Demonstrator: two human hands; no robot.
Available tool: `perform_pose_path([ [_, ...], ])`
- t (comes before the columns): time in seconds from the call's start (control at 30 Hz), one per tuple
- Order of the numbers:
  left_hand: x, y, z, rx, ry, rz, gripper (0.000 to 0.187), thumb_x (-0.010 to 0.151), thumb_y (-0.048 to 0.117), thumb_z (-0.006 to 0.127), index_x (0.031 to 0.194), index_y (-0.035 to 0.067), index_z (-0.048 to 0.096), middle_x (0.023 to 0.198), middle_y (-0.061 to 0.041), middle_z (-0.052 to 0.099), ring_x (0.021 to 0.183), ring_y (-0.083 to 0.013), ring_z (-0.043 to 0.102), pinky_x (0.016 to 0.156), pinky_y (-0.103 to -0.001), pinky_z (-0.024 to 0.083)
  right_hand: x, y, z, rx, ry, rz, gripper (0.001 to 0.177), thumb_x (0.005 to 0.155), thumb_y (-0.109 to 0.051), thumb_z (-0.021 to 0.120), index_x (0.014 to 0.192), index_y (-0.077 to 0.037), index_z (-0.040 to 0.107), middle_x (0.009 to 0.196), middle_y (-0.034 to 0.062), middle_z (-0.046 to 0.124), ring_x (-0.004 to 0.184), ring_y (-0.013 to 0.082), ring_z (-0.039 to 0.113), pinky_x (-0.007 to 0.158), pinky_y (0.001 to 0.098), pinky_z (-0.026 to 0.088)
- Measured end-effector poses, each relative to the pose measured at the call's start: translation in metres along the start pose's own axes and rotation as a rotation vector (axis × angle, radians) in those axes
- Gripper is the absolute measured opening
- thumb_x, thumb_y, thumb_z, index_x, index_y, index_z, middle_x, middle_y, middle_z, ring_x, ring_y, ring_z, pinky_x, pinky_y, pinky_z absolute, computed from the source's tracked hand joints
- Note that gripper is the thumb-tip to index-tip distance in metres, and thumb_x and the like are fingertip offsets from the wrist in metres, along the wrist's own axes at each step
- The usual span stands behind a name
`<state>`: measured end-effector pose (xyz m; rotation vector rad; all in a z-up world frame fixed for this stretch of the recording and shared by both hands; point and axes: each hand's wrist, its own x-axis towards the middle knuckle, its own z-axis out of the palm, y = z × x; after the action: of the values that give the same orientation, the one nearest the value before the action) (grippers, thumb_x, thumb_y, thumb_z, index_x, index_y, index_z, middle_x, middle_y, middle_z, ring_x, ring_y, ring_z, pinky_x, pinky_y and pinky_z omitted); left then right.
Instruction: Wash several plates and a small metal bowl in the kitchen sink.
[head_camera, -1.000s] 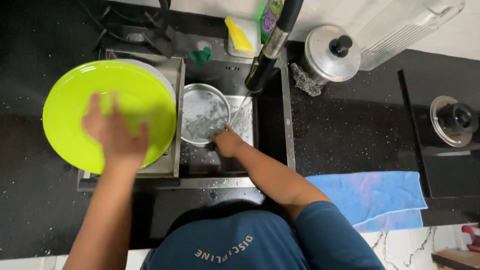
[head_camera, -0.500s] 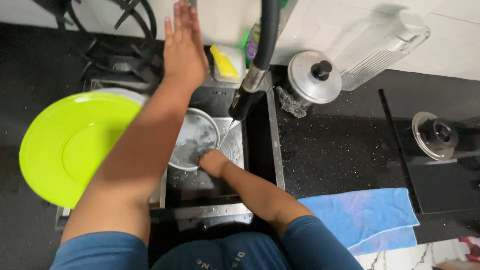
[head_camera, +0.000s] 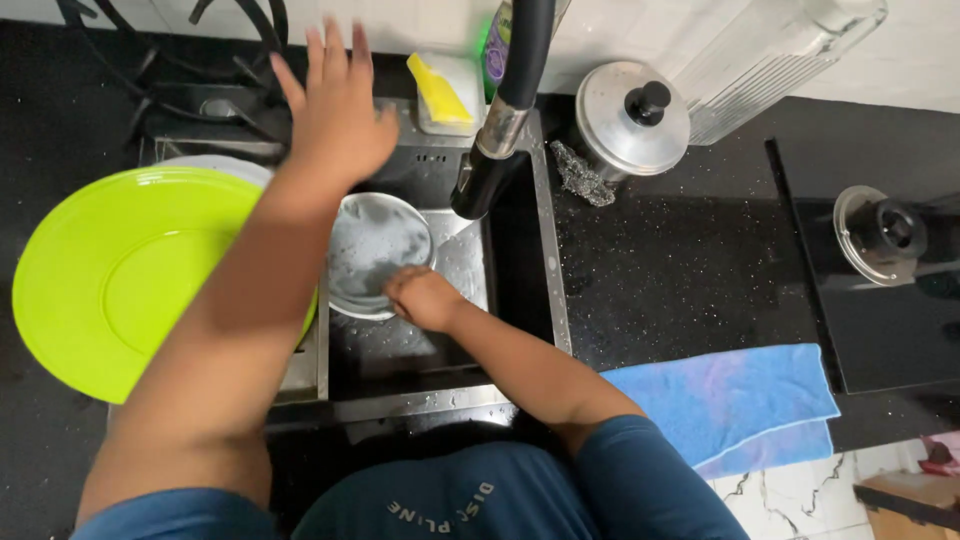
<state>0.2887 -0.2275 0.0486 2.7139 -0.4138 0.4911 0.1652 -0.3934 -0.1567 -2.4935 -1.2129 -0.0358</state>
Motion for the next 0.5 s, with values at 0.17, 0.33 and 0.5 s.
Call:
perform_pose_path([
  [0.17,-0.096,-0.022,0.069,-0.460,-0.131,-0.180,0.091,0.090,0.041,0.069,0.165,0.013,0.023,0.168,-0.030,0.012,0.157,-0.0432,0.013,0.121,-0.067,0.007,0.004,-0.014,-0.029,0.089,0.108,0.060,0.027,0.081,-0.006,0.066,0.107,-0.003,0.070,0.105,0.0166,0.071,0.103,0.0373,0.066,0.093,0.0465,0.050],
  [0.33,-0.180,-0.008,0.090,-0.763,-0.118,-0.289,0.085,0.092,0.037,0.064,0.164,0.015,0.025,0.169,-0.031,0.015,0.158,-0.0425,0.015,0.123,-0.058,0.011,-0.007,-0.014,-0.053,0.315,0.084,0.252,0.030,0.087,0.000,0.064,0.116,-0.005,0.071,0.108,0.0168,0.071,0.107,0.0379,0.067,0.098,0.0445,0.053],
  [0.5,-0.222,0.015,0.106,-0.584,0.028,-0.284,0.083,0.092,0.030,0.068,0.162,0.011,0.028,0.167,-0.031,0.020,0.156,-0.0456,0.018,0.126,-0.058,0.009,-0.036,0.006,-0.053,0.632,0.332,0.522,0.026,0.094,-0.001,0.059,0.118,-0.003,0.068,0.112,0.0113,0.072,0.103,0.0235,0.070,0.094,0.0353,0.054],
])
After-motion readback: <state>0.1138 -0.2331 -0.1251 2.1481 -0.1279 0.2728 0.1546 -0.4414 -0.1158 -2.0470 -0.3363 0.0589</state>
